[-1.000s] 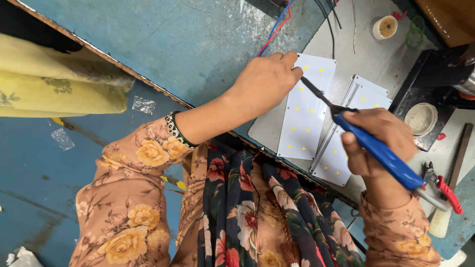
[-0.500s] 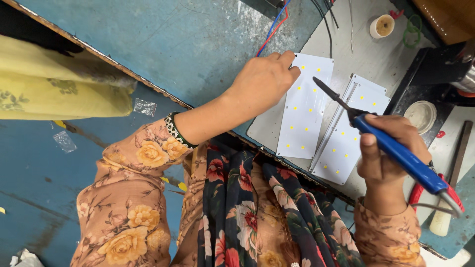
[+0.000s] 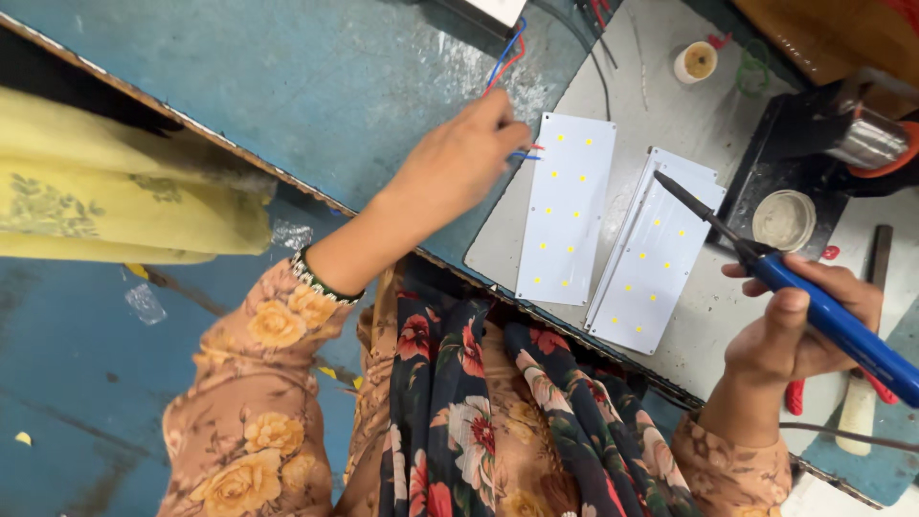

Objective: The person strips wire ends with pliers, applies heat shrink tubing, and solders red and blue wires to LED panel contact points. The person repeats this process on multiple LED panels, moving them aside after each connection.

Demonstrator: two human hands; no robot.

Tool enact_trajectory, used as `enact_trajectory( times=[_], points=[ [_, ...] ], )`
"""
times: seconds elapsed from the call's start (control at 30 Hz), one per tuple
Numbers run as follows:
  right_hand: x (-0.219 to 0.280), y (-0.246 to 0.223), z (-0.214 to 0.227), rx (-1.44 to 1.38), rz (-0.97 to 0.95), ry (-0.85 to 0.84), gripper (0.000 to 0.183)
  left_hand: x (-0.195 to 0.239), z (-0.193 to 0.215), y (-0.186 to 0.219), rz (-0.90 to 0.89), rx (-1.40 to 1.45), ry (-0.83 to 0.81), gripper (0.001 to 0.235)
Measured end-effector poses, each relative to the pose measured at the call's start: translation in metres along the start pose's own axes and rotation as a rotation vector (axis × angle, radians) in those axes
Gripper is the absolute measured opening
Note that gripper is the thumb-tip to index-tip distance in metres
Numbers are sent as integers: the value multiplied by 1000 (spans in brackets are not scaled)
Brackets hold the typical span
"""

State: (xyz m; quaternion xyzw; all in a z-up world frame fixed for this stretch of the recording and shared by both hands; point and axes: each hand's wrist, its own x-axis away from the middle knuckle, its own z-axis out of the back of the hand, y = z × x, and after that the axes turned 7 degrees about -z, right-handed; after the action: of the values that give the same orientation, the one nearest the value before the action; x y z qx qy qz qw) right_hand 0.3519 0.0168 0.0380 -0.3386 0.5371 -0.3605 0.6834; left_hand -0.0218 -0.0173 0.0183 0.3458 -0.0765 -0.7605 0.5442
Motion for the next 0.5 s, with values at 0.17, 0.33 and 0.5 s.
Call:
enact_trajectory(
  times=[0.17,0.33,0.5],
  points=[
    [2,2,10,-54,27,80,43,12,36,2,50,117,94,21],
    [3,2,27,-67,39,147,41,21,63,2,72,-4,129,18],
    [9,9,45,-64,70,197,43,14,72,5,158,-102,165,18]
  ],
)
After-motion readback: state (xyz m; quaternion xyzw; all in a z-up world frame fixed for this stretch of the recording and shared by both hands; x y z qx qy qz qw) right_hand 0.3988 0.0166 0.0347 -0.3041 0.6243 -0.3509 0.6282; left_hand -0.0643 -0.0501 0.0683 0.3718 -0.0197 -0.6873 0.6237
